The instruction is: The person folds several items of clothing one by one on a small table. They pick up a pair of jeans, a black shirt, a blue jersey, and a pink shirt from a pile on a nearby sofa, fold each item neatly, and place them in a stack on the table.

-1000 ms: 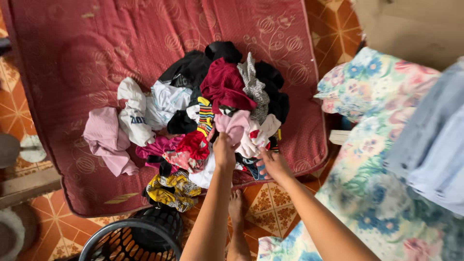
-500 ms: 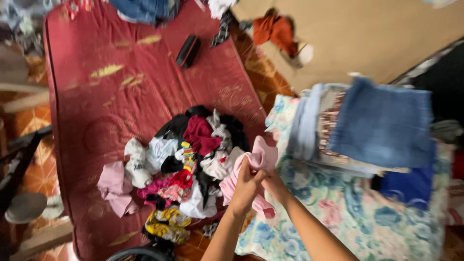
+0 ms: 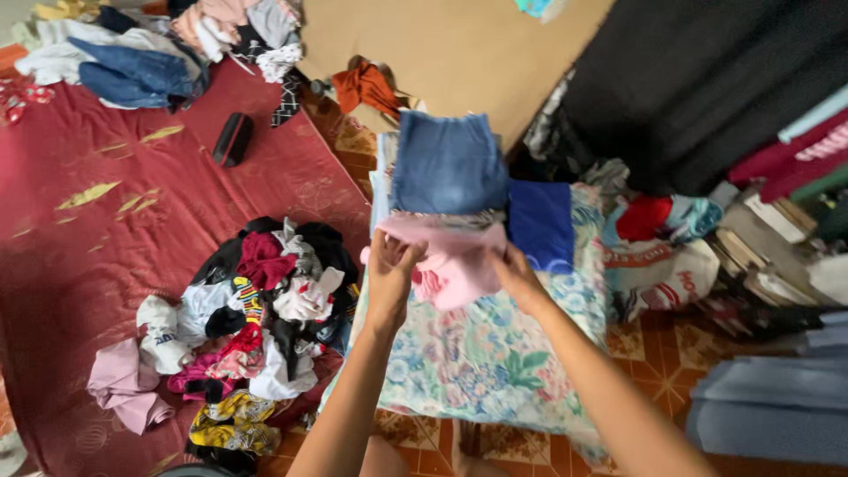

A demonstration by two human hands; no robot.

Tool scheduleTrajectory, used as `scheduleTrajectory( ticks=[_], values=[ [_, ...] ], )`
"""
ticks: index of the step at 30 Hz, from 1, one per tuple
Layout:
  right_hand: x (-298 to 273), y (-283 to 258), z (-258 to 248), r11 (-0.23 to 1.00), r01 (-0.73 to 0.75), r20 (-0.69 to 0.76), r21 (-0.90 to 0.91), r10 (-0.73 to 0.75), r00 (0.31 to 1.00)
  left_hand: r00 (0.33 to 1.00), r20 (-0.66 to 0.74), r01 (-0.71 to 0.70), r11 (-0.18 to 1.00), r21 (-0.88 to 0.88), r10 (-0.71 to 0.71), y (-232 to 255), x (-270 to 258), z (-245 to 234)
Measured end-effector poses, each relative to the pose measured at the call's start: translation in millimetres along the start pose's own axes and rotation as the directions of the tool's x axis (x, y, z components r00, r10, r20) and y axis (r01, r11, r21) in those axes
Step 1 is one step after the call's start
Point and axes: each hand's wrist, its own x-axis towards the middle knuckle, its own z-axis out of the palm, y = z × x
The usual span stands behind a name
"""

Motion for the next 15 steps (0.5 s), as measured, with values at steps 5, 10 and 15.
scheduleTrajectory(
  ticks=[5, 10, 15],
  values=[
    [-42.5, -63.0, -68.9, 0.999, 0.037, -0.042, -0.017, -0.038, 0.998, 0.974, -0.202, 0.107, 0.994, 0.031, -0.099, -28.5, -14.4, 55.7],
    [-85.1, -116.9, -128.3, 0.954, -0.043, 0.341, -0.296, 0.147, 0.929, 0.853, -0.287, 0.402, 0.899, -0.172, -0.436, -70.5, -36.7, 65.4],
    [-44.2, -70.1, -163.8, 0.939, 0.027, 0.073, -0.344, -0.001, 0.997, 0.789, -0.330, 0.450, 0.853, -0.265, -0.519, -149.4, -8.3, 32.5]
  ],
)
